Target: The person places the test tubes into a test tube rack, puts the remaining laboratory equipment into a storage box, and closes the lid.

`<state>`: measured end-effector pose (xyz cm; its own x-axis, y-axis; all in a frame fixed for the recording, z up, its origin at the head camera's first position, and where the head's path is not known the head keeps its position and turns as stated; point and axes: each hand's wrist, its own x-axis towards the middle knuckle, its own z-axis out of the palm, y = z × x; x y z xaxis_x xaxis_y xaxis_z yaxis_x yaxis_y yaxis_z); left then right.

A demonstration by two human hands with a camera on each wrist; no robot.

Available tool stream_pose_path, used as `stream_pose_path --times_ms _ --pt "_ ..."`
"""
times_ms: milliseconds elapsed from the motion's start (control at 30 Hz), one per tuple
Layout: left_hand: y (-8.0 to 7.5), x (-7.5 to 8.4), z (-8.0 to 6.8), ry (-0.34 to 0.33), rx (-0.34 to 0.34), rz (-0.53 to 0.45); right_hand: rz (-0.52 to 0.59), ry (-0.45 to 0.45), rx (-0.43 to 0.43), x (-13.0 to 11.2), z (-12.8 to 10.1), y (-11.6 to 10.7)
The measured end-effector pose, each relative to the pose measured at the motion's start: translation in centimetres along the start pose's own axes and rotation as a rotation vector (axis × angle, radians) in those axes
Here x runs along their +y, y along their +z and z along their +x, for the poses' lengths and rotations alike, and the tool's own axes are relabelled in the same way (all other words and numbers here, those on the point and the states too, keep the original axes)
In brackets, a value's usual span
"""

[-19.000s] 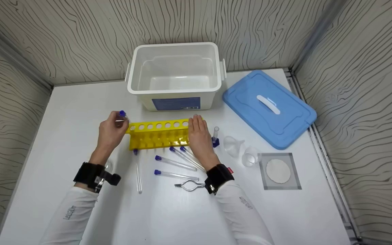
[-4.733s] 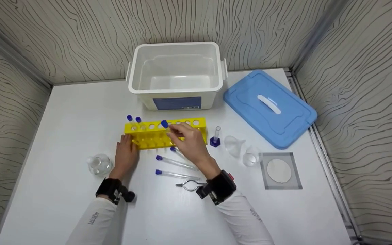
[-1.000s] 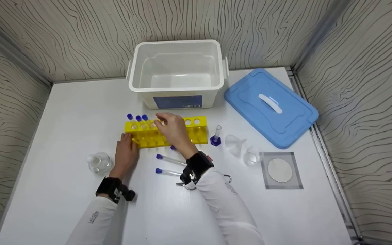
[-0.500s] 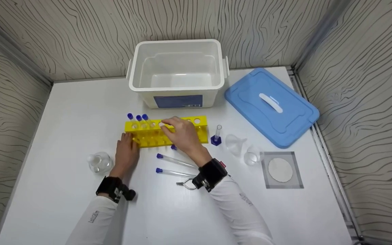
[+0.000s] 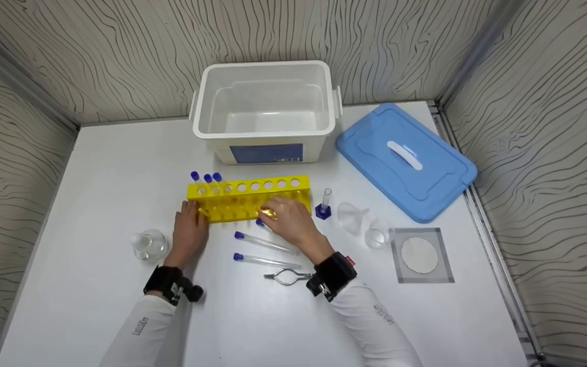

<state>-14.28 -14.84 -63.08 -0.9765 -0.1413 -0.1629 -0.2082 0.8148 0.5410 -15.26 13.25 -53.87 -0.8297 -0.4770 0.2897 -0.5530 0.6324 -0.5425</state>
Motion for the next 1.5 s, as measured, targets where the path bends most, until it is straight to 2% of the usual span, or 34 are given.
stream_pose_path --times_ms 133,467,900,1500 --pt "0.0 0.0 -0.1 -0.014 -0.010 -0.011 -0.073 0.034 -0.052 0.5 -0.7 0.7" --pt "0.0 0.0 0.0 -0.025 -0.013 -0.014 -0.163 0.118 -0.203 1.6 -1.6 2.9" --pt "0.0 0.0 -0.1 0.000 0.022 0.007 -0.268 0.109 -0.243 1.7 -1.5 5.2" --pt "0.0 0.2 0.0 -0.007 0.014 -0.010 -0.300 0.100 -0.223 1.1 -1.1 5.5"
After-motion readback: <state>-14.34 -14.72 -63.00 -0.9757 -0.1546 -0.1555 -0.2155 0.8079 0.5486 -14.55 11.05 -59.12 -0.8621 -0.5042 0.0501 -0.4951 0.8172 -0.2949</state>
